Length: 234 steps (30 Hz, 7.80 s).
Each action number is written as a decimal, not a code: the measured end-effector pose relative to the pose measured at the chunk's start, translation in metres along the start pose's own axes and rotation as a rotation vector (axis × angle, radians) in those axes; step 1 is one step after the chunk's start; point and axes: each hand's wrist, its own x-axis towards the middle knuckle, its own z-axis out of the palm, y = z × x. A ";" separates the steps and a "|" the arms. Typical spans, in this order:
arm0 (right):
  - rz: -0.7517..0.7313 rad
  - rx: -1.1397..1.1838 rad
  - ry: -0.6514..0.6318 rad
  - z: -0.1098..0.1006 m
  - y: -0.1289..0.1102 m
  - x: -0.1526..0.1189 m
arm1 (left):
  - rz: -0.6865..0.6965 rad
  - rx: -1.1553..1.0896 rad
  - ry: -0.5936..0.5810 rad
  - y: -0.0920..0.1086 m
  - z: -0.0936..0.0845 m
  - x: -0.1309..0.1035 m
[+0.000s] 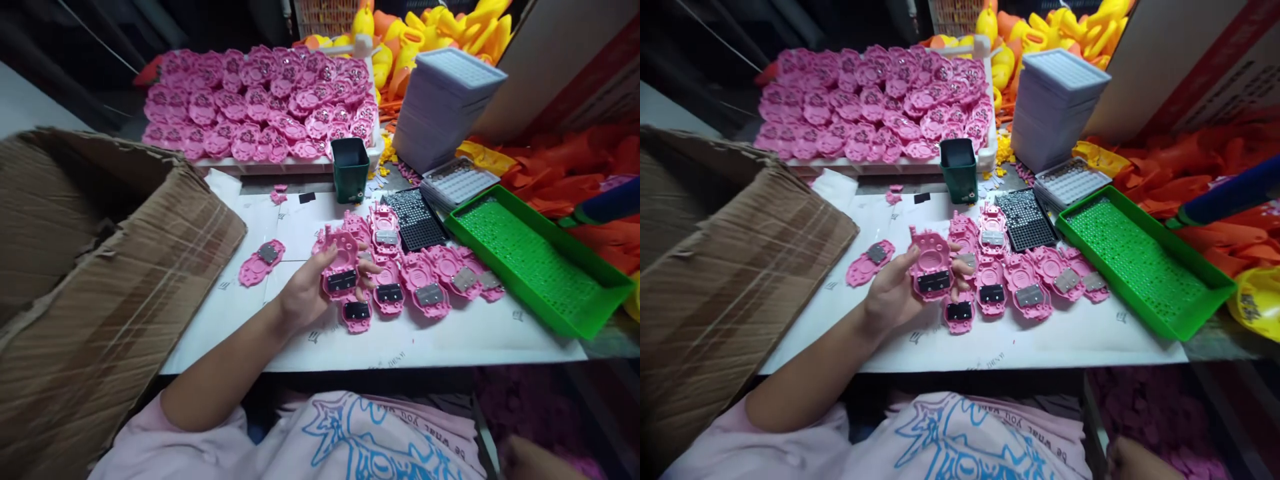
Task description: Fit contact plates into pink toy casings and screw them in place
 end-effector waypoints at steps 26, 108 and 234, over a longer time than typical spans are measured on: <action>-1.054 -0.356 0.414 -0.147 -0.360 -0.050 | -0.233 -0.196 -0.453 0.000 0.002 -0.009; -1.802 -0.210 1.045 -0.083 -0.297 -0.016 | -0.129 -0.097 0.159 -0.014 0.007 -0.006; -1.712 -0.313 1.024 -0.077 -0.295 -0.024 | 0.073 0.255 0.122 -0.009 0.017 -0.015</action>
